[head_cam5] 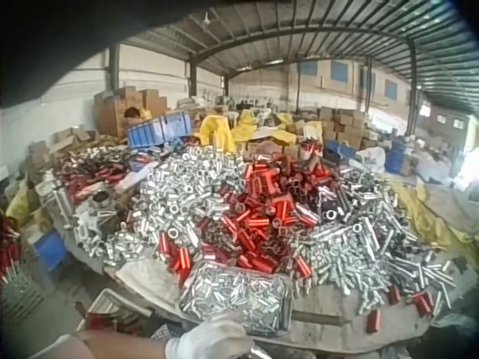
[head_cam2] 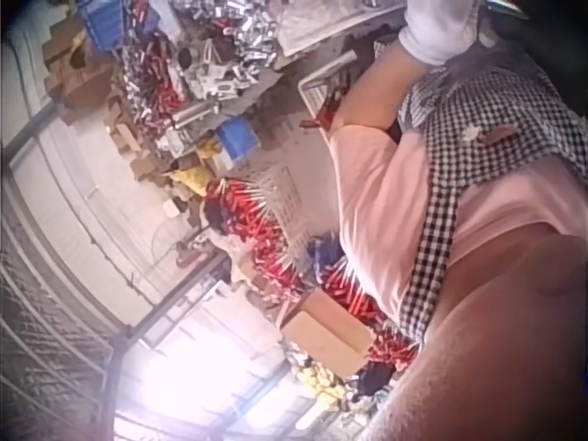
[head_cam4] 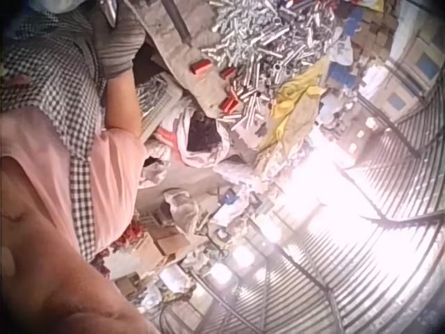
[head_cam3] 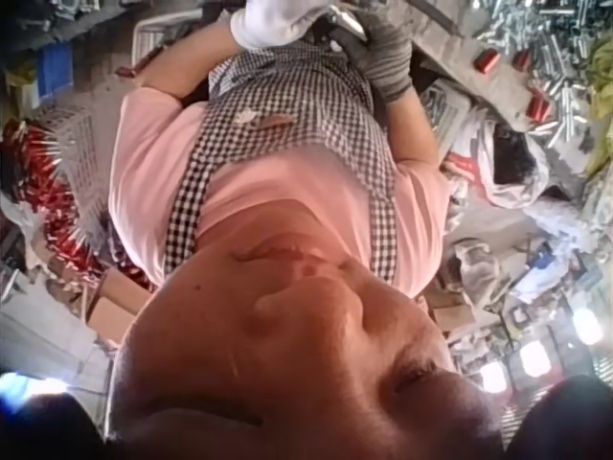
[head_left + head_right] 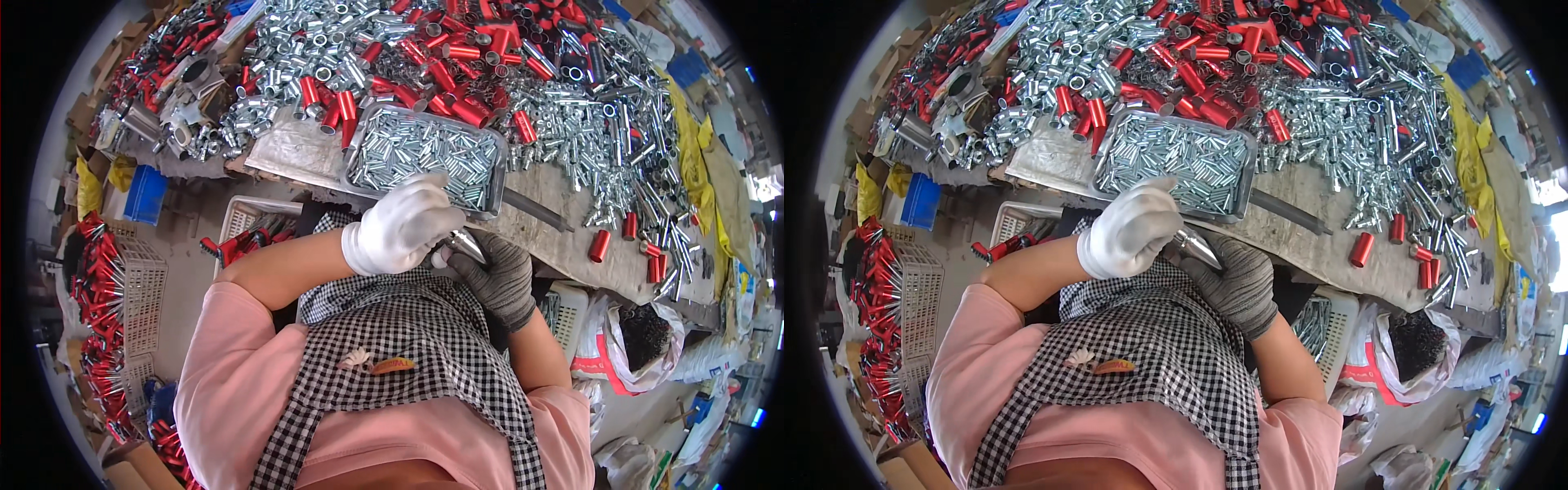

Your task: Manually assembling metal rods and red sleeves into a mechanical base component.

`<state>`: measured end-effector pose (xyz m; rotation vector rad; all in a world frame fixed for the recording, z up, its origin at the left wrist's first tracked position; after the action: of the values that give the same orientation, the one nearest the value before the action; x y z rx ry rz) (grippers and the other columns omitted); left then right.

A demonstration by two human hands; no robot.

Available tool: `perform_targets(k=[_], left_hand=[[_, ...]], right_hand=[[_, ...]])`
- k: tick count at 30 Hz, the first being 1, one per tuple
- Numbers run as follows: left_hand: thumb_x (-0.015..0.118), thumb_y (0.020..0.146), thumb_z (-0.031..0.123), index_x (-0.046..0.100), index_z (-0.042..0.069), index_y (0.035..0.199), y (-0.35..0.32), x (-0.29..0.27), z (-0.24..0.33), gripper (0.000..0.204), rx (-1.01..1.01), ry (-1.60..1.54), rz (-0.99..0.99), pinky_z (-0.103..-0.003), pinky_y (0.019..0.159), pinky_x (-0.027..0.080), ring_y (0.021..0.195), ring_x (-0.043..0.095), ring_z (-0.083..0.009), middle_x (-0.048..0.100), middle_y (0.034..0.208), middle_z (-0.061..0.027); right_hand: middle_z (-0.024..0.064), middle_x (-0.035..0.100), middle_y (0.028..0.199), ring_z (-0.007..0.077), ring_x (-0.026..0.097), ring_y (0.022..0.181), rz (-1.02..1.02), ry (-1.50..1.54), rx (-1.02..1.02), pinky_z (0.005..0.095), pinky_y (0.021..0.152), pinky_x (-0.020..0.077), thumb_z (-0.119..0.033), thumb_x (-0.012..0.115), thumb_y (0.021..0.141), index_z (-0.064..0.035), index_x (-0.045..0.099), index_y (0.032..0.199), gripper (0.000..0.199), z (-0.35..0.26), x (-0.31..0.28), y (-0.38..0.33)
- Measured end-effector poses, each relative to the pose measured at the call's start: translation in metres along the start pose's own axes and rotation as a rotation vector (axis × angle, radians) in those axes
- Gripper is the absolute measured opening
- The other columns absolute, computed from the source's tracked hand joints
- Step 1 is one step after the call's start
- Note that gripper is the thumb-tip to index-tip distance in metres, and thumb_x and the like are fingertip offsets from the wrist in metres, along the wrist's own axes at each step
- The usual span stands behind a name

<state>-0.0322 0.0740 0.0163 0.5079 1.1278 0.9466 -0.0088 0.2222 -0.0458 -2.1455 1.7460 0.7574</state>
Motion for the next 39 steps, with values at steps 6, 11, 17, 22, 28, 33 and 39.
perform_targets(k=[6, 11, 17, 22, 28, 33, 39], left_hand=[[0.064, 0.078, -0.004, 0.062, -0.001, 0.104, -0.002, -0.006, 0.001, 0.027, -0.281, -0.041, 0.106, -0.041, 0.073, 0.052, 0.078, 0.064, -0.0342, 0.064, 0.091, -0.0160], [0.061, 0.080, -0.007, 0.060, -0.001, 0.102, -0.002, -0.009, 0.000, 0.023, -0.456, -0.016, 0.154, -0.039, 0.067, 0.052, 0.073, 0.062, -0.0341, 0.063, 0.088, -0.0159], [0.062, 0.075, -0.007, 0.062, 0.003, 0.098, 0.000, -0.008, 0.006, 0.025, -0.150, -0.041, 0.049, -0.039, 0.073, 0.051, 0.076, 0.060, -0.0272, 0.059, 0.085, -0.0098], [0.068, 0.068, 0.006, 0.066, 0.007, 0.094, -0.002, 0.024, 0.017, 0.026, 0.074, 0.097, -0.599, -0.047, 0.097, 0.047, 0.089, 0.060, -0.0267, 0.058, 0.090, -0.0073], [0.069, 0.085, 0.020, 0.065, -0.003, 0.109, -0.013, 0.024, -0.036, 0.034, -0.914, -0.353, -0.738, -0.032, 0.079, 0.054, 0.088, 0.066, -0.0221, 0.066, 0.098, -0.0135], [0.076, 0.077, 0.026, 0.068, -0.004, 0.105, -0.016, 0.028, -0.033, 0.042, -0.870, -0.469, -0.794, -0.030, 0.070, 0.052, 0.076, 0.066, -0.0167, 0.070, 0.084, -0.0119], [0.078, 0.073, 0.020, 0.064, -0.002, 0.112, -0.004, 0.029, -0.025, 0.046, -0.594, -0.267, -0.757, -0.039, 0.079, 0.055, 0.088, 0.069, -0.0328, 0.069, 0.098, -0.0187]], right_hand=[[0.0146, 0.072, 0.105, 0.0281, 0.072, 0.092, 0.018, -0.083, -0.066, 0.0351, 0.083, 0.0546, -0.022, 0.079, 0.079, -0.0048, 0.067, 0.120, 0.046, -0.019, 0.000, -0.002], [0.0143, 0.071, 0.104, 0.0331, 0.070, 0.093, 0.142, -0.352, -0.182, 0.0395, 0.082, 0.0556, -0.022, 0.081, 0.075, -0.0074, 0.067, 0.118, 0.048, -0.022, -0.003, -0.007], [0.0121, 0.069, 0.079, 0.0294, 0.068, 0.063, 0.173, -0.380, -0.322, 0.0384, 0.054, 0.0532, -0.035, 0.082, 0.073, -0.0094, 0.066, 0.116, 0.053, -0.028, -0.004, -0.007], [0.0101, 0.066, 0.076, 0.0286, 0.065, 0.059, 0.157, -0.578, -0.372, 0.0393, 0.053, 0.0517, -0.034, 0.081, 0.073, -0.0076, 0.066, 0.114, 0.051, -0.029, 0.001, -0.017], [0.0078, 0.067, 0.081, 0.0268, 0.065, 0.061, 0.311, -0.459, -0.510, 0.0386, 0.053, 0.0504, -0.028, 0.085, 0.068, -0.0094, 0.065, 0.113, 0.053, -0.033, -0.006, -0.026], [0.0082, 0.068, 0.087, 0.0237, 0.064, 0.063, 0.267, -0.544, -0.564, 0.0353, 0.052, 0.0500, -0.026, 0.084, 0.068, -0.0103, 0.064, 0.116, 0.055, -0.037, -0.005, -0.026], [0.0176, 0.068, 0.107, 0.0390, 0.068, 0.093, -0.236, -0.023, -0.063, 0.0424, 0.078, 0.0545, -0.014, 0.073, 0.081, -0.0032, 0.054, 0.132, 0.055, 0.004, -0.003, -0.015]])
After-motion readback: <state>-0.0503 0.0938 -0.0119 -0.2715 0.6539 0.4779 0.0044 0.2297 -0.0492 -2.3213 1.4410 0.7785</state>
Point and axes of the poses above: each hand's wrist, its own y-axis towards the middle knuckle, its own x-axis out of the palm, z = x × y, the point moved 8 cm from there along y, towards the middle knuckle
